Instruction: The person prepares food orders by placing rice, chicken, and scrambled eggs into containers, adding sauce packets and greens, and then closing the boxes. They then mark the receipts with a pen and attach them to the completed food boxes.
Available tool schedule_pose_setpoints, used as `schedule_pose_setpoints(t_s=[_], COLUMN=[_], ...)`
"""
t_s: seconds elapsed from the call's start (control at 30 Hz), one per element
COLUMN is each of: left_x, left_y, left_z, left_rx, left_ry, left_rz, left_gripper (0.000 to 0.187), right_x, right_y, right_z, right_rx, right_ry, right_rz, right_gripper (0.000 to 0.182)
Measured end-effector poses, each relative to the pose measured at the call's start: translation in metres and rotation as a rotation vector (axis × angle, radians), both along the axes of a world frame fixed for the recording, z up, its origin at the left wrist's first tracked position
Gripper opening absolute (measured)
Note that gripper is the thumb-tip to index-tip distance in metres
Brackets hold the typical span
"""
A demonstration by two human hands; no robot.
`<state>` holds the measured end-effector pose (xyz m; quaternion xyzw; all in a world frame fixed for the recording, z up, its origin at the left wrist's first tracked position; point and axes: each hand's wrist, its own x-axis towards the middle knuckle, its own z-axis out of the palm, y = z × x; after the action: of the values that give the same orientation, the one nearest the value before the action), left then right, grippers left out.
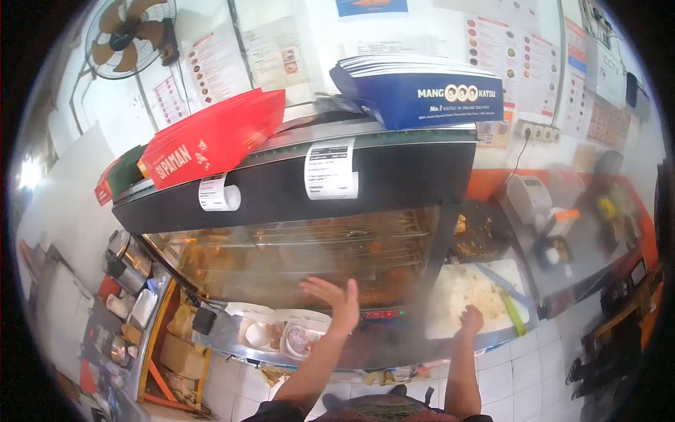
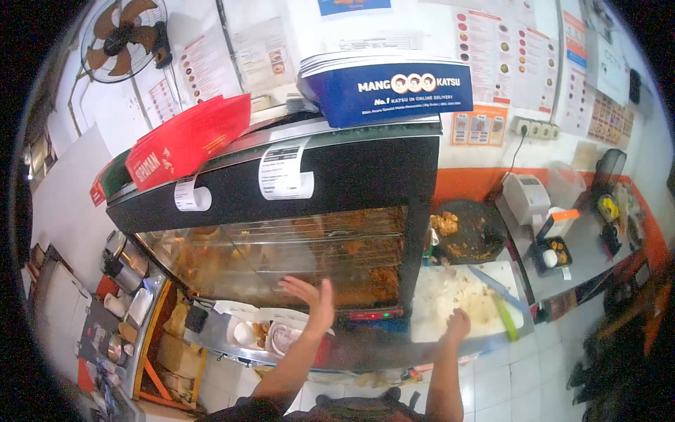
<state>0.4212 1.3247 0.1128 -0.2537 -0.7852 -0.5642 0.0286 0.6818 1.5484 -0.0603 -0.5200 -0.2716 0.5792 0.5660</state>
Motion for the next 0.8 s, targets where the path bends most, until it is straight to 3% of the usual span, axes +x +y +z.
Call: schedule_pose_setpoints(t_s=[0.13, 0.23, 0.33, 0.43, 0.6, 0.67, 0.8], left_x=[0.032, 0.039, 0.044, 0.041, 0.028, 0.018, 0.007], left_y=[0.002, -0.008, -0.028, -0.061, -0.086, -0.078, -0.038], left_z=[0.01, 0.012, 0.04, 0.1, 0.234, 0.289, 0.336], left_rx=[-0.024, -0.206, -0.141, -0.104, 0.3, 0.272, 0.127], left_ry=[0.021, 0.045, -0.055, -0.294, 0.716, 1.023, 1.152], left_rz=[-0.234, -0.397, -0.648, -0.672, -0.329, -0.338, -0.287], left_gripper=[0.106, 0.107, 0.095, 0.075, 0.044, 0.041, 0.034], right_x=[0.0, -0.019, -0.043, -0.068, -0.102, -0.111, -0.118], right_y=[-0.01, -0.035, -0.053, -0.081, -0.124, -0.138, -0.155], right_z=[0.05, 0.116, 0.184, 0.251, 0.347, 0.364, 0.362], right_rx=[0.049, 0.315, 0.433, 0.549, 0.792, 0.868, 0.831], right_ry=[-0.021, 0.024, 0.091, 0.138, 0.287, 0.314, 0.327], right_rz=[-0.035, -0.026, 0.028, 0.081, 0.266, 0.329, 0.447], right_gripper=[0.026, 0.026, 0.024, 0.025, 0.024, 0.023, 0.022])
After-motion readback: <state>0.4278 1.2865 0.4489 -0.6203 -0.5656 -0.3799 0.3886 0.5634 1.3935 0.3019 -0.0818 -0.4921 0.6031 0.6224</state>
